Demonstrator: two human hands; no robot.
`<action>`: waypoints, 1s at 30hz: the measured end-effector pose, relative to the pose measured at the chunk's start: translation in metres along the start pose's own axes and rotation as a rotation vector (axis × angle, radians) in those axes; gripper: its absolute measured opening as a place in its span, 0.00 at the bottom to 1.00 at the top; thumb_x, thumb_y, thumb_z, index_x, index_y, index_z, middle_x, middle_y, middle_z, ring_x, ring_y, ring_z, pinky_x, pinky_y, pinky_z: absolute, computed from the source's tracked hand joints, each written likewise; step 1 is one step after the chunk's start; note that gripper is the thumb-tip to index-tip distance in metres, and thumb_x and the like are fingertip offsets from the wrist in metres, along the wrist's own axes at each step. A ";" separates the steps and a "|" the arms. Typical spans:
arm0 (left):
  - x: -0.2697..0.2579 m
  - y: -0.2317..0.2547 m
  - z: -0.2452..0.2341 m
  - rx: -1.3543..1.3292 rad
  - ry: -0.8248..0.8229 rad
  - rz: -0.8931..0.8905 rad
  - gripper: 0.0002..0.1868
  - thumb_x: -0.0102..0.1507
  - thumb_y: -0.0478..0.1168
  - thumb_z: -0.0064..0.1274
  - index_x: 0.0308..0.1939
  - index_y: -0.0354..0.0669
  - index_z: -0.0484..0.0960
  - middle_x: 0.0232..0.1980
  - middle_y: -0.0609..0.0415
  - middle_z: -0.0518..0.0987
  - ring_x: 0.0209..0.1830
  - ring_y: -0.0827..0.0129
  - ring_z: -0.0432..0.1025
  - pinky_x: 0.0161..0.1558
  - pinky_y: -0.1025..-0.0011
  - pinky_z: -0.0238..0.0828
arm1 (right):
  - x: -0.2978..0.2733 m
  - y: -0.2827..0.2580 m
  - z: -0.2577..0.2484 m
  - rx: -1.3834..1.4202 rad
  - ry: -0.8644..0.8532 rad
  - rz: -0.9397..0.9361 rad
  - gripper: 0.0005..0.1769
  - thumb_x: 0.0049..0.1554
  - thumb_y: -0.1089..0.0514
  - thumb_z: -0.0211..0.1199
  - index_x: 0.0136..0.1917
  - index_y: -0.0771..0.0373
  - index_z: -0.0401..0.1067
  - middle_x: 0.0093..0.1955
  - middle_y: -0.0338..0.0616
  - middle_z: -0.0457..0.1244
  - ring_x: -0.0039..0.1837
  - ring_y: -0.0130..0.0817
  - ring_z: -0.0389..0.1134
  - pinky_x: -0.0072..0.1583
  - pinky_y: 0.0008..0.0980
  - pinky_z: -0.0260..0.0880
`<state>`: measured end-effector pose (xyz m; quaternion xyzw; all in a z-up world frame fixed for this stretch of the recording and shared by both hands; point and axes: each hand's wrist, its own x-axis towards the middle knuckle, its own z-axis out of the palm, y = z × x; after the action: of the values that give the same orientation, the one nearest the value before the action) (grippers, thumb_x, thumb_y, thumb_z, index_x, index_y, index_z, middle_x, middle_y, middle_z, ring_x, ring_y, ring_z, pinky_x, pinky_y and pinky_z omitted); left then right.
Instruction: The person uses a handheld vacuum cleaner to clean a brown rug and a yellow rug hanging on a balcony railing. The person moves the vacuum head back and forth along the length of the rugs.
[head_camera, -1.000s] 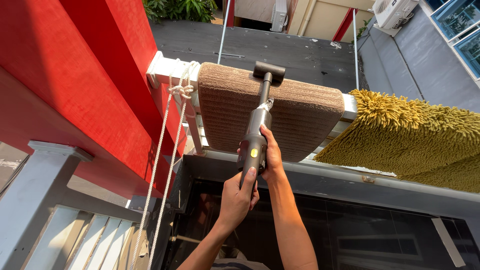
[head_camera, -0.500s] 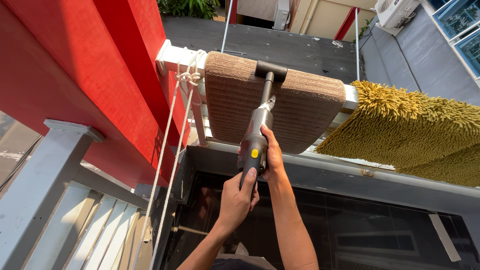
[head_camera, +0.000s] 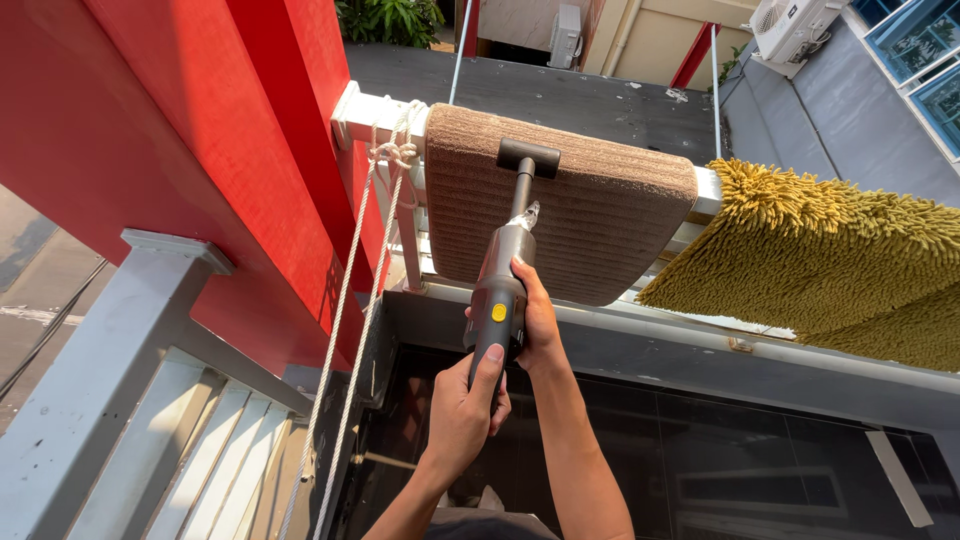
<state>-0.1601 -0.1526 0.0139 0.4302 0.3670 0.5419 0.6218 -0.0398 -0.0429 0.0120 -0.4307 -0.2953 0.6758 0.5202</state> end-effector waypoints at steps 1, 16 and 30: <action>-0.001 0.003 -0.001 0.009 0.003 -0.002 0.27 0.71 0.56 0.43 0.25 0.40 0.70 0.14 0.58 0.67 0.10 0.80 0.59 0.14 0.78 0.53 | 0.000 0.000 0.002 0.009 -0.016 0.000 0.36 0.57 0.32 0.56 0.56 0.70 0.67 0.40 0.53 0.67 0.38 0.42 0.74 0.37 0.38 0.78; 0.037 0.010 -0.015 -0.013 0.007 -0.002 0.27 0.71 0.57 0.42 0.26 0.41 0.69 0.14 0.60 0.65 0.10 0.79 0.59 0.14 0.78 0.54 | 0.036 -0.015 0.019 -0.022 0.037 0.013 0.37 0.55 0.33 0.59 0.56 0.70 0.69 0.38 0.54 0.68 0.36 0.42 0.73 0.38 0.40 0.78; 0.082 0.006 -0.019 0.000 -0.016 -0.008 0.27 0.71 0.57 0.41 0.26 0.42 0.69 0.14 0.59 0.65 0.10 0.79 0.59 0.14 0.78 0.54 | 0.078 -0.025 0.011 -0.027 0.075 0.040 0.41 0.53 0.32 0.59 0.57 0.74 0.67 0.38 0.56 0.69 0.37 0.43 0.74 0.38 0.42 0.79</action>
<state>-0.1677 -0.0682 0.0138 0.4329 0.3636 0.5362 0.6268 -0.0453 0.0395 0.0165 -0.4684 -0.2760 0.6653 0.5117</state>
